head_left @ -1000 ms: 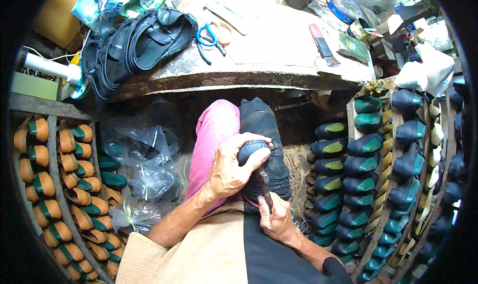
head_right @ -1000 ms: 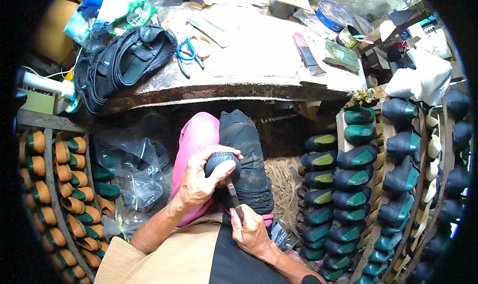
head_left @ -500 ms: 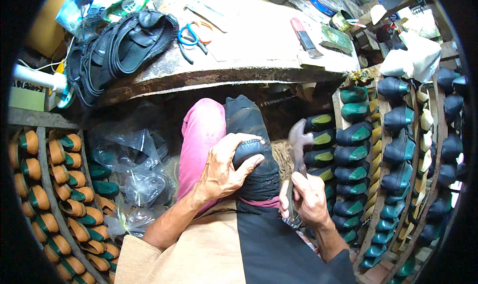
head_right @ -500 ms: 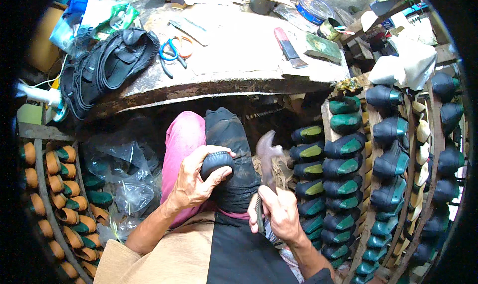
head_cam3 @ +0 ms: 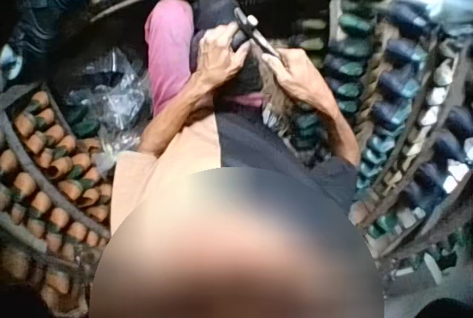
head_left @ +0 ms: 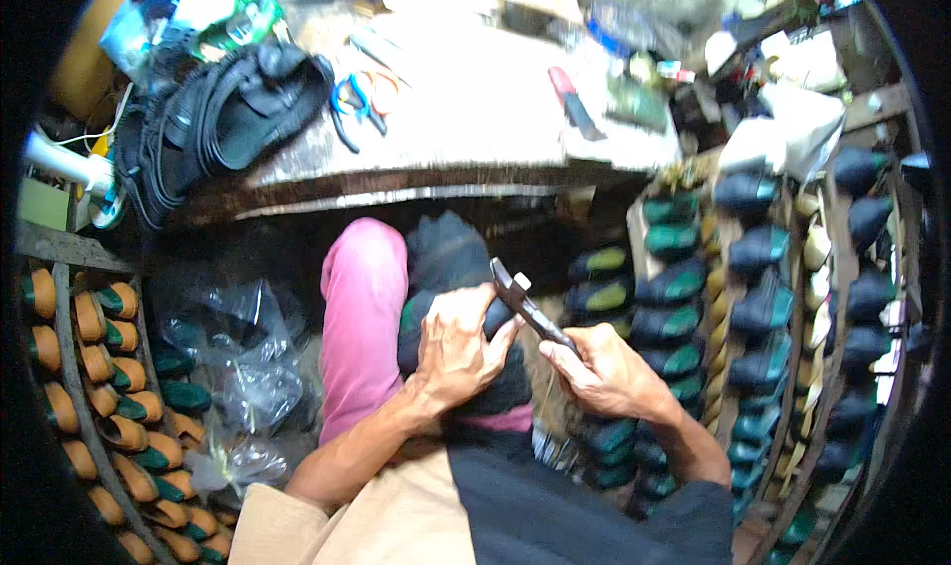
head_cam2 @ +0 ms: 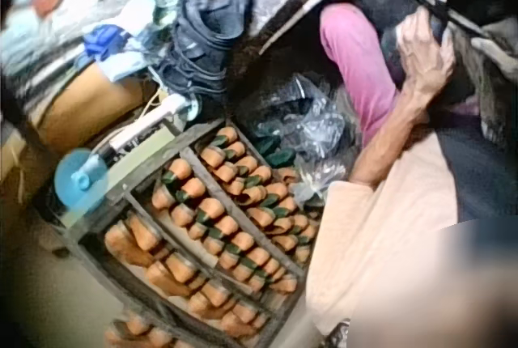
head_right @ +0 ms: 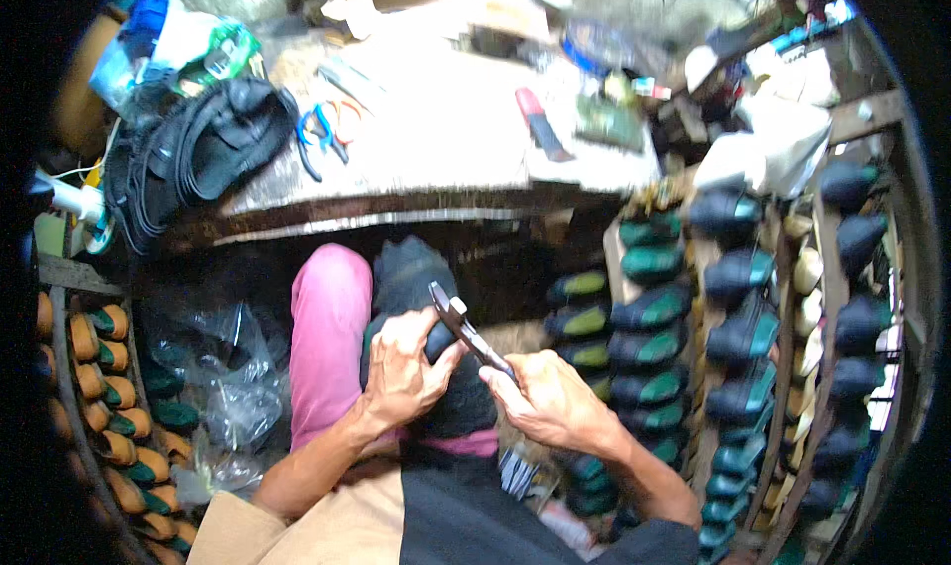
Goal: The person uses a curved metal tool and a hammer to repeatedly tap and press the sole edge of a black slip-on shoe. They rotate the shoe frequently to work along different sections of the sole perimeter, occasionally tapping the tool on the workbench.
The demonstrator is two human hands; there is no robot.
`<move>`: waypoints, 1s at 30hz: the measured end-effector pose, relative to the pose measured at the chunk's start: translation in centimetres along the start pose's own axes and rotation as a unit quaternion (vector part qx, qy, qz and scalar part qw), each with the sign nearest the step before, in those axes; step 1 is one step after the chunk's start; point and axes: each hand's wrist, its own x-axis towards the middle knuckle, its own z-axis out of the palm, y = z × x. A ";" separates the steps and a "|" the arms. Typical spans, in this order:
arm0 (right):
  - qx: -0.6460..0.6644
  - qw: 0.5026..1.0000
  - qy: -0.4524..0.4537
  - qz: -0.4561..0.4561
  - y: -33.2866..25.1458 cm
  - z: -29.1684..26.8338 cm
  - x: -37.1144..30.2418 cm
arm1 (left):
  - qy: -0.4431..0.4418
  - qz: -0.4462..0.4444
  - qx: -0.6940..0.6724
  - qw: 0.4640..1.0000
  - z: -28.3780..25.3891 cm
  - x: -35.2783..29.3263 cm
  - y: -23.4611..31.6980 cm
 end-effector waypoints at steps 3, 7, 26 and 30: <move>-0.043 0.970 0.200 -0.132 0.8 -1.3 4.2 | -0.005 -0.080 -0.067 0.995 -0.9 2.9 -1.8; 0.211 0.953 0.209 -0.059 0.8 -5.4 15.5 | -0.058 -0.138 -0.192 0.970 -3.9 7.3 -7.8; -0.346 0.854 0.305 -0.239 2.0 -5.0 35.5 | -0.021 -0.081 -0.365 0.927 -3.6 6.5 -10.0; -0.161 0.927 0.300 -0.159 -0.9 -2.8 31.4 | -0.030 -0.098 -0.323 0.941 -3.7 6.3 -8.9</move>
